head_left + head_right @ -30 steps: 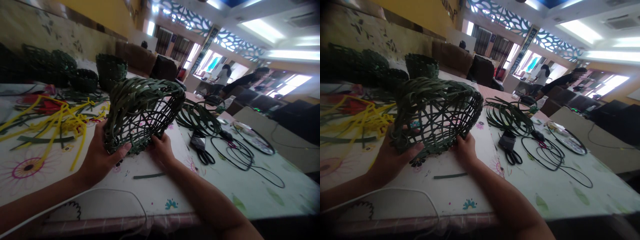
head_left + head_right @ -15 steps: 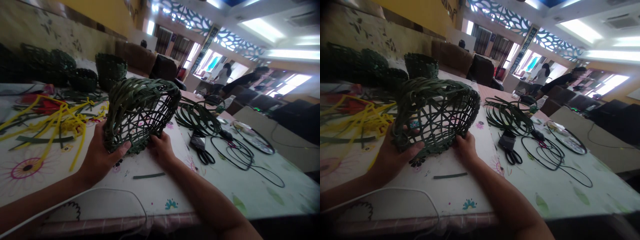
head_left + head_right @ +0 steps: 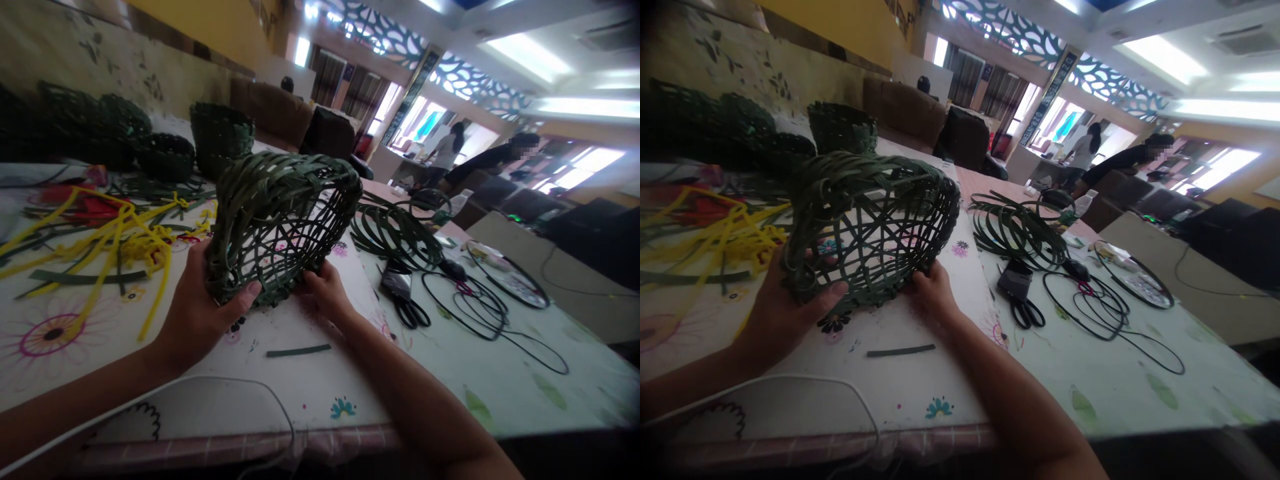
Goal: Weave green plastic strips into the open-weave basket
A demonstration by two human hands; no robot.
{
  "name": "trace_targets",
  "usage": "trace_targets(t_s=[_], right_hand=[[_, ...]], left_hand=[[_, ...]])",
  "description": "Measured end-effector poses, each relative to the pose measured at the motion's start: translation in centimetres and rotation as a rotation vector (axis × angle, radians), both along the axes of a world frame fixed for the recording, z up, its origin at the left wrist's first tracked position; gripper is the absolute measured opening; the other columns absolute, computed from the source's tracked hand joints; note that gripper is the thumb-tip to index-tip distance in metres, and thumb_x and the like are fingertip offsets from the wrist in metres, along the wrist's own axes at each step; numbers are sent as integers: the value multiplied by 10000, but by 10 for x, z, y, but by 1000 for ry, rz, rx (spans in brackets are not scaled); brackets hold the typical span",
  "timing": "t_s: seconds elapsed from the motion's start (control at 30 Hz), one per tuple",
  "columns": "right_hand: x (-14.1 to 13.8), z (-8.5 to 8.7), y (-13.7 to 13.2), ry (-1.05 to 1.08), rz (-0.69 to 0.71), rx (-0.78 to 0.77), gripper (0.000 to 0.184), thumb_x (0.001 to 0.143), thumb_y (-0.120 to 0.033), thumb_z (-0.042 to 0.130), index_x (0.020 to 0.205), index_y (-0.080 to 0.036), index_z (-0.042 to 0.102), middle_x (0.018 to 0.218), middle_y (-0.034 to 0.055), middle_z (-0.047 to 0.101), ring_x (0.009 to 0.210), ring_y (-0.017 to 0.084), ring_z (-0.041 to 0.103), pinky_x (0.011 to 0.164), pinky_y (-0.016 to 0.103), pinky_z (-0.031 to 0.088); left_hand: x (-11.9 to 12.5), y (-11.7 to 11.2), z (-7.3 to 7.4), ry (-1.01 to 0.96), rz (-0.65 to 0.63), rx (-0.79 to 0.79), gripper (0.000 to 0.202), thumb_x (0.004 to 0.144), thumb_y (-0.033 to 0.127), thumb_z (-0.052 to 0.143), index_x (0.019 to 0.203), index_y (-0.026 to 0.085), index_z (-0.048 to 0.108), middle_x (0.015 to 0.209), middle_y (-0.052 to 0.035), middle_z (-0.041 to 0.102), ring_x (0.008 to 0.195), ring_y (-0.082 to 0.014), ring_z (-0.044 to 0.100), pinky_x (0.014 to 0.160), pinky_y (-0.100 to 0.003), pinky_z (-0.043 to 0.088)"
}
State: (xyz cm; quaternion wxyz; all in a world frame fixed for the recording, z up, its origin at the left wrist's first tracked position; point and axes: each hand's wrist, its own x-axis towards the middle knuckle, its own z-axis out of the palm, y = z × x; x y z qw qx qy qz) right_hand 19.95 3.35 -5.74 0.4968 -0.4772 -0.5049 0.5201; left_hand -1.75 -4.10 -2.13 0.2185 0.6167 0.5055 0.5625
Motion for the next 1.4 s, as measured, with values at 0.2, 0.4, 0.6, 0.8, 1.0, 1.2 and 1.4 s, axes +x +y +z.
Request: trace_targets(t_s=[0.2,0.4,0.6,0.8,1.0,1.2,1.4], right_hand=[[-4,0,-2,27,-16,-26,208,693,-223,639,882,-190,559,787,-8,674,648,159,679,570,287,604],[-4,3,-4,36,-17,-49,235,684,-201,670,888,-180,556,752,-4,665,618,144,650,569,278,595],[0,0,-2,39,34,-37,219,705,-229,656,890,-189,546,808,9,691,675,168,687,607,302,607],[1,-5,1,119,67,-77,256,698,-213,670,925,-199,551,812,-10,687,632,160,694,585,298,605],[0,-3,-1,120,47,-77,313,687,-195,731,942,-195,549,861,11,704,668,161,694,597,300,613],[0,-1,-1,34,25,-85,233,712,-211,680,901,-189,545,779,5,698,602,158,686,541,277,596],[2,-3,1,39,15,-106,176,714,-190,602,878,-197,536,760,-6,695,596,158,686,572,297,609]], left_hand=[[1,-3,7,28,8,15,456,781,448,727,1155,303,507,1232,-43,581,1133,-292,597,1034,-503,501],[0,-2,7,80,17,72,431,768,448,722,1115,299,515,1188,-56,585,1126,-311,590,1011,-537,496],[0,-1,7,114,32,71,430,777,459,708,1113,300,493,1212,-61,568,1131,-313,572,1019,-548,472],[0,-1,10,95,19,31,421,786,478,701,1110,307,492,1208,-54,570,1112,-298,569,1010,-521,478],[-1,-1,10,61,9,12,466,787,462,711,1168,317,484,1193,-38,594,1110,-291,591,1008,-502,488],[-1,-1,10,130,47,47,416,785,456,701,1117,304,503,1194,-52,579,1122,-312,590,998,-530,488],[-1,2,6,133,66,36,419,791,442,707,1129,305,500,1205,-46,575,1125,-297,593,1009,-512,490]])
